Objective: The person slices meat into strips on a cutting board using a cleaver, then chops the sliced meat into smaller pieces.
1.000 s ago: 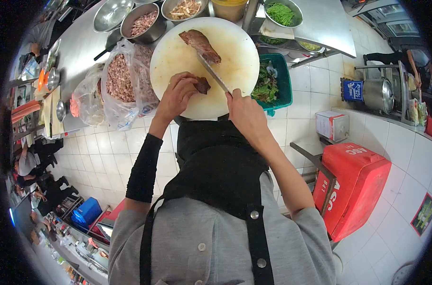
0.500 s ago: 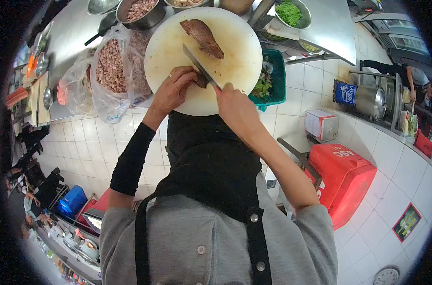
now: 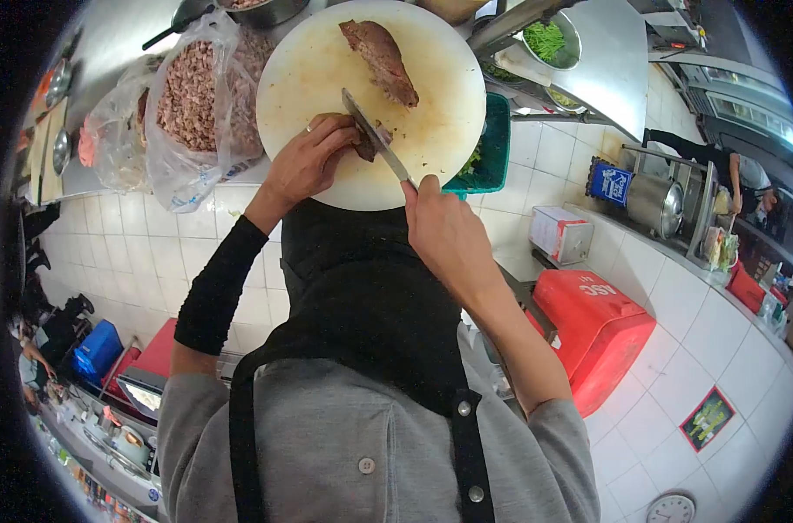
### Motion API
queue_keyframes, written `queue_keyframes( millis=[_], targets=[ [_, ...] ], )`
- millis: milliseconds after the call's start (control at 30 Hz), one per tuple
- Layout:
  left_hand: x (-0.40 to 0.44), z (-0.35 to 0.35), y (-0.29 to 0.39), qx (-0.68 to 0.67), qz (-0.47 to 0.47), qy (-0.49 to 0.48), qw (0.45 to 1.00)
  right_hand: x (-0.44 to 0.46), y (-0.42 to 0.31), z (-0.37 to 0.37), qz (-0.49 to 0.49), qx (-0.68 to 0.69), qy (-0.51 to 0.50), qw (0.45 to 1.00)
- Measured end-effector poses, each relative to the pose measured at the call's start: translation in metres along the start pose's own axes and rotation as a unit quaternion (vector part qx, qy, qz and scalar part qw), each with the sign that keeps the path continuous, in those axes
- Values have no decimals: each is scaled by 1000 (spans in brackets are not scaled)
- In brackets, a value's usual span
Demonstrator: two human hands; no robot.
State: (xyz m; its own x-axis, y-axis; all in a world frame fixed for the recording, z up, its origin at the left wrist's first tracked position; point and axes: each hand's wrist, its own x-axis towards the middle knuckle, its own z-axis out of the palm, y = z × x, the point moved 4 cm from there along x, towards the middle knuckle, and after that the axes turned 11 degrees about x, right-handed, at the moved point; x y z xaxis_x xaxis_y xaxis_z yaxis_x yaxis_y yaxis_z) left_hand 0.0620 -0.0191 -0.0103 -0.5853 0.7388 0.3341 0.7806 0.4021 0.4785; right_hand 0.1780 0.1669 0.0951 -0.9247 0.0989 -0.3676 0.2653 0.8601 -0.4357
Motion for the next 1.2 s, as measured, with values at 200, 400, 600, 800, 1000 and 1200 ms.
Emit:
queue_keyframes(
  millis=[200,400,600,800,1000,1200],
  targets=[
    [-4,3,-8,-2,-17,-2,1000,32,5,25,-3,10,6,1000],
    [-4,2,-7,-26,-14,-2,1000,68,-10,55,-49,-30,81,995],
    [-6,2,-8,-23,-30,9,999,14,-14,8,23,3,-6,1000],
    [-3,5,-10,-26,-23,15,999,10,-9,3,25,-2,-30,999],
    [-3,12,-17,-35,-77,40,996,67,-1,61,-3,32,65,997],
    [1,4,-17,-24,-66,60,996,70,2,52,-24,28,68,997]
  ],
)
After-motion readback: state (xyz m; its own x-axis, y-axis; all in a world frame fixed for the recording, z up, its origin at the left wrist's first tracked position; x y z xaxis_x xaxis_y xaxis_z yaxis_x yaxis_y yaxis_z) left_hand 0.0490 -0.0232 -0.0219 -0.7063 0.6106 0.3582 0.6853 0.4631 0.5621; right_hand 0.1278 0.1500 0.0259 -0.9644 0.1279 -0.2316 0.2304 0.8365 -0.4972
